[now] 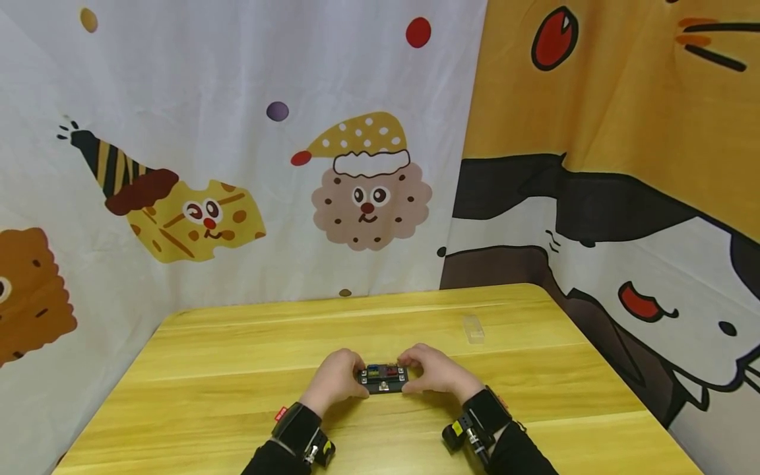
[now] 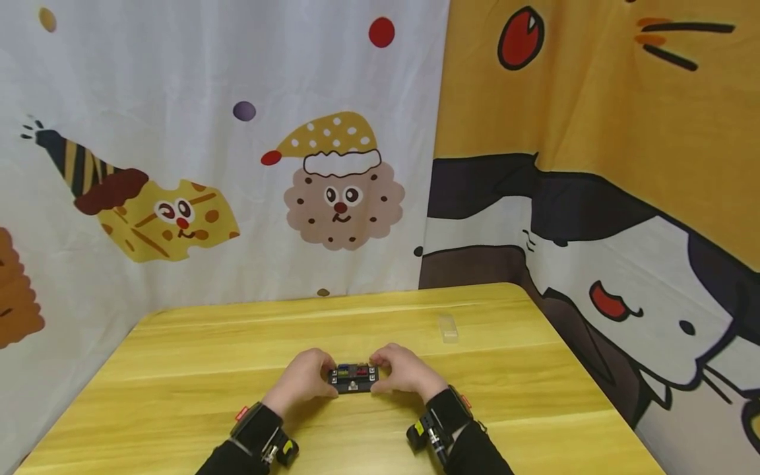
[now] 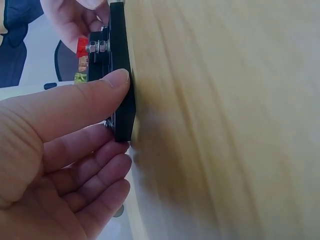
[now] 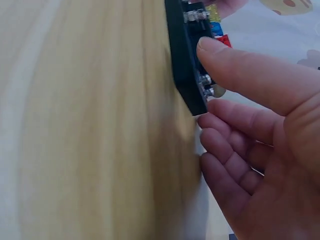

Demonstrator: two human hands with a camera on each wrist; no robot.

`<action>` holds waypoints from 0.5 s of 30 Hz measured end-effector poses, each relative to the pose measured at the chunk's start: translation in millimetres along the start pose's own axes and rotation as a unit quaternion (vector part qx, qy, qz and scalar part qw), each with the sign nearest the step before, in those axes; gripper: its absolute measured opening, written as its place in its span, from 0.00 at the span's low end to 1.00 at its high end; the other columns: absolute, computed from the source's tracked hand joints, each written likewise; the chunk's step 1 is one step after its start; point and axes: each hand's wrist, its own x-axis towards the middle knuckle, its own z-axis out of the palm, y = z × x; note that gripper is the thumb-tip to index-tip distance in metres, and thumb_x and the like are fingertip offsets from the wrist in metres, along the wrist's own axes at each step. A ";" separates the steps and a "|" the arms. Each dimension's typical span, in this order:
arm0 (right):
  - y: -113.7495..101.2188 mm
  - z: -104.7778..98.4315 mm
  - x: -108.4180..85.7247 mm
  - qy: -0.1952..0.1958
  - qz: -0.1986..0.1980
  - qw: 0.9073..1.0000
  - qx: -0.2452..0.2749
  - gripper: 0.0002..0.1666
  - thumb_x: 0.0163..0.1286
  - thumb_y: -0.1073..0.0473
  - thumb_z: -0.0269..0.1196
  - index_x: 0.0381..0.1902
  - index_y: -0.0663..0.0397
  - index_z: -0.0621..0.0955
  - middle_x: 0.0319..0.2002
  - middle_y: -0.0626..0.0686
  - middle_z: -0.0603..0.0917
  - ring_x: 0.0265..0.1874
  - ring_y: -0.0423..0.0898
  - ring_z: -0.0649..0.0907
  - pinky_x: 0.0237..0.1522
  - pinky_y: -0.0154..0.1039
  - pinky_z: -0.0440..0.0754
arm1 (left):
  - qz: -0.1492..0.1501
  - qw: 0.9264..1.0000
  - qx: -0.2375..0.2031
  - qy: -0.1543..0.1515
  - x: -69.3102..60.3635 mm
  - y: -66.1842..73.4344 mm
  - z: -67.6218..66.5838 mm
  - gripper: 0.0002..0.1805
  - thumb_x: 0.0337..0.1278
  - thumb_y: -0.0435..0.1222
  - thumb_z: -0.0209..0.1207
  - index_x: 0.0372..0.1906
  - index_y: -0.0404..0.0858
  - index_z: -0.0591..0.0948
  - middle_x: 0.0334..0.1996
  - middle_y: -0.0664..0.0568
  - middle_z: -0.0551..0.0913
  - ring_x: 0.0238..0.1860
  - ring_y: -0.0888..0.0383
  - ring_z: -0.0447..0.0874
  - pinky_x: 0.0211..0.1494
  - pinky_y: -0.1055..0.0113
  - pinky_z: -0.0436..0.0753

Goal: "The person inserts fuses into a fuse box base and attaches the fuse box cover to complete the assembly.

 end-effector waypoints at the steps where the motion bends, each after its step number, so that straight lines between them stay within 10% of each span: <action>1: -0.9 -0.7 -0.6 -0.001 0.001 1.000 0.004 0.32 0.55 0.55 0.77 0.55 0.60 0.80 0.48 0.51 0.78 0.47 0.51 0.78 0.54 0.52 0.76 | 0.000 1.000 0.000 0.000 0.0 -0.5 0.4 0.23 0.25 0.36 0.82 0.34 0.33 0.86 0.30 0.52 0.83 0.31 0.57 0.77 0.41 0.59 0.79; 15: 8.4 -7.1 -4.1 0.038 0.017 0.999 -0.019 0.38 0.54 0.53 0.77 0.60 0.64 0.77 0.53 0.57 0.81 0.54 0.58 0.79 0.59 0.56 0.72 | -0.009 1.000 0.011 -0.005 1.4 1.5 -0.1 0.24 0.26 0.38 0.82 0.35 0.33 0.86 0.32 0.51 0.83 0.33 0.56 0.78 0.43 0.58 0.79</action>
